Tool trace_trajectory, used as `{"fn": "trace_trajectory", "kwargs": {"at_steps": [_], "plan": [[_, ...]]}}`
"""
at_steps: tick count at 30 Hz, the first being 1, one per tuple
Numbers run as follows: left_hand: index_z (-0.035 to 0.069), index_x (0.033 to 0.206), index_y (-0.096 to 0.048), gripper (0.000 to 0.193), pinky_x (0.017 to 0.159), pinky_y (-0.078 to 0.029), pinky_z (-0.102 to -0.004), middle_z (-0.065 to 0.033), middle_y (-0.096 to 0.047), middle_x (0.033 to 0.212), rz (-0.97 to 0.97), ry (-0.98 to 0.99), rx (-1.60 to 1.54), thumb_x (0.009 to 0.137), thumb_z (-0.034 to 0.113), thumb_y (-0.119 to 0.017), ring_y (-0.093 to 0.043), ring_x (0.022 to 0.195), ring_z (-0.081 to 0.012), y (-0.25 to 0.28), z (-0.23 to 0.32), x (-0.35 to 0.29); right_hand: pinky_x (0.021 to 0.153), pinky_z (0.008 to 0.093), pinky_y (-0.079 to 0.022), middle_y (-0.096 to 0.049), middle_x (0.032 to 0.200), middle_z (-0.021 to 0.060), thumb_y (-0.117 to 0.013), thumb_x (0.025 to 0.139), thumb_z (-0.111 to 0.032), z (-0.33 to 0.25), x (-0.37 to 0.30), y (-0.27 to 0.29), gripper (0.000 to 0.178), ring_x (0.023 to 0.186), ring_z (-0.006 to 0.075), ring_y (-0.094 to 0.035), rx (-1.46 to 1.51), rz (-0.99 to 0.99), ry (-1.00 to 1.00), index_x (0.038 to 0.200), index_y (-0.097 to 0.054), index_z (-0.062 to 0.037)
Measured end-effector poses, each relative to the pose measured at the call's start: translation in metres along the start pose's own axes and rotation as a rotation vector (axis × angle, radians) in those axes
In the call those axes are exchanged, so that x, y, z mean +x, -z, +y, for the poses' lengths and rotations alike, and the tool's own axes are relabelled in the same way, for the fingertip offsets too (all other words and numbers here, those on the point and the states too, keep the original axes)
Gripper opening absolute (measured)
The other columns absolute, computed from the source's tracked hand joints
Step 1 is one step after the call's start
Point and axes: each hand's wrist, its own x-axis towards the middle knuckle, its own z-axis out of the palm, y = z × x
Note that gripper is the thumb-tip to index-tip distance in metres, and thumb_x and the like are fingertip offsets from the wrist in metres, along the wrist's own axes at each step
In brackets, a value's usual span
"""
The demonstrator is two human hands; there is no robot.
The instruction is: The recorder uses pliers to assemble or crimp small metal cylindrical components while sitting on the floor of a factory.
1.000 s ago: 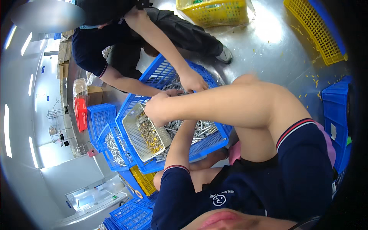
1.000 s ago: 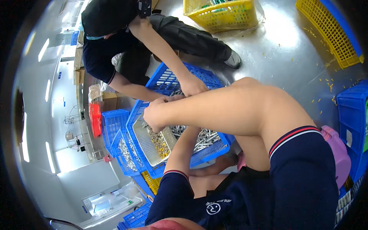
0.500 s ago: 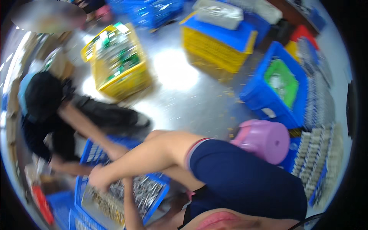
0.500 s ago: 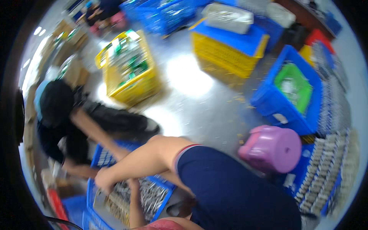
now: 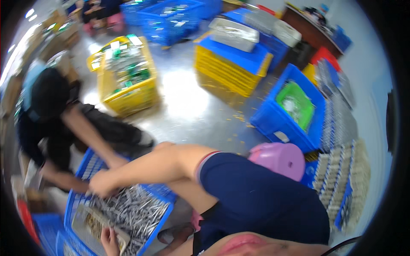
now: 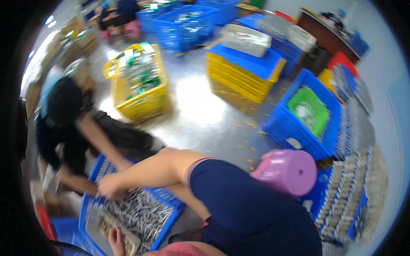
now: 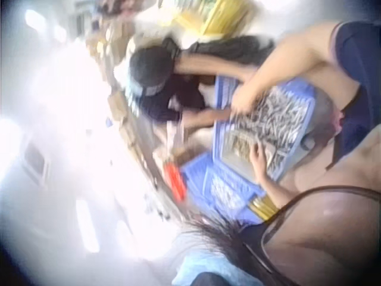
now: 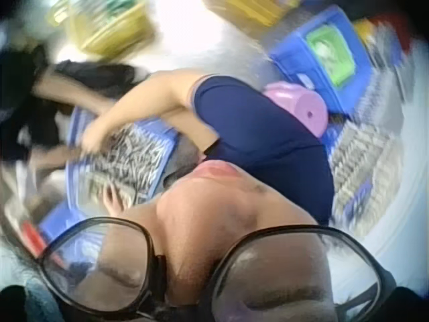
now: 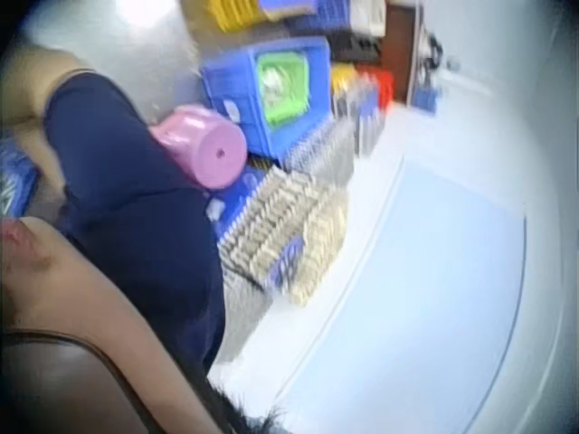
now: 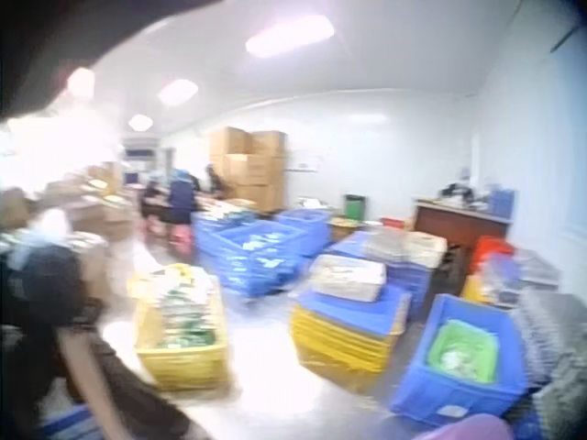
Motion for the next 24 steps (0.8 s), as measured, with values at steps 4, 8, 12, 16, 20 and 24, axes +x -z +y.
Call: {"fn": "trace_trajectory", "kwargs": {"at_steps": [4,8,12,16,20,24], "plan": [[0.000,0.099,-0.062,0.023,0.052,-0.039,-0.0233,0.0020,-0.050,0.069,0.229,-0.040,-0.029,0.101,0.021,-0.053,-0.046,0.057,-0.0061,-0.007,0.017,0.002,0.070,0.0400,-0.054,-0.071,0.083,0.0148,-0.066,0.080,-0.026,-0.019,-0.019,0.015,0.033,0.078,0.0262,-0.070,0.560,0.237,-0.112,0.097,-0.066,0.0026],[0.012,0.101,-0.063,0.028,0.046,-0.033,-0.0222,0.0068,-0.043,0.066,0.487,0.204,-0.325,0.101,0.037,-0.051,-0.039,0.052,-0.0046,0.024,0.010,-0.032,0.056,0.0324,-0.049,-0.059,0.072,0.0023,-0.060,0.095,-0.032,-0.075,0.005,-0.029,0.027,0.060,0.0149,-0.056,1.120,0.395,0.057,0.099,-0.059,-0.0062],[0.017,0.126,-0.057,0.040,0.087,-0.047,-0.0482,-0.0034,-0.057,0.122,0.565,0.259,-0.675,0.098,0.044,-0.051,-0.051,0.110,-0.0176,0.025,0.014,-0.015,0.059,0.0355,-0.055,-0.048,0.069,-0.0058,-0.057,0.096,-0.035,-0.087,-0.011,-0.047,0.020,0.057,0.0087,-0.048,1.171,0.051,-0.342,0.088,-0.056,-0.0167],[0.011,0.110,-0.061,0.027,0.068,-0.052,-0.0393,-0.0064,-0.064,0.090,0.438,0.112,-1.042,0.095,0.032,-0.052,-0.062,0.077,-0.0199,0.024,-0.021,0.017,0.062,0.0390,-0.053,-0.042,0.074,-0.0034,-0.054,0.097,-0.043,-0.092,-0.030,-0.085,0.026,0.057,0.0114,-0.041,1.136,0.013,-0.489,0.101,-0.049,-0.0182],[0.017,0.120,-0.052,0.028,0.057,-0.049,-0.0386,-0.0054,-0.049,0.094,0.545,0.055,-1.053,0.093,0.013,-0.049,-0.052,0.077,-0.0168,0.018,0.000,0.044,0.052,0.0350,-0.039,-0.034,0.064,-0.0042,-0.057,0.091,-0.052,-0.094,-0.048,-0.139,0.034,0.050,0.0121,-0.032,1.434,-0.035,-0.647,0.079,-0.044,-0.0227],[0.021,0.119,-0.052,0.028,0.058,-0.048,-0.0358,0.0000,-0.047,0.091,0.621,0.011,-1.026,0.093,0.012,-0.050,-0.047,0.072,-0.0138,0.035,-0.011,-0.006,0.056,0.0225,-0.039,-0.040,0.067,-0.0067,-0.055,0.097,-0.027,-0.145,-0.066,-0.201,0.013,0.060,0.0085,-0.041,1.300,-0.091,-0.297,0.093,-0.049,-0.0155]]}}
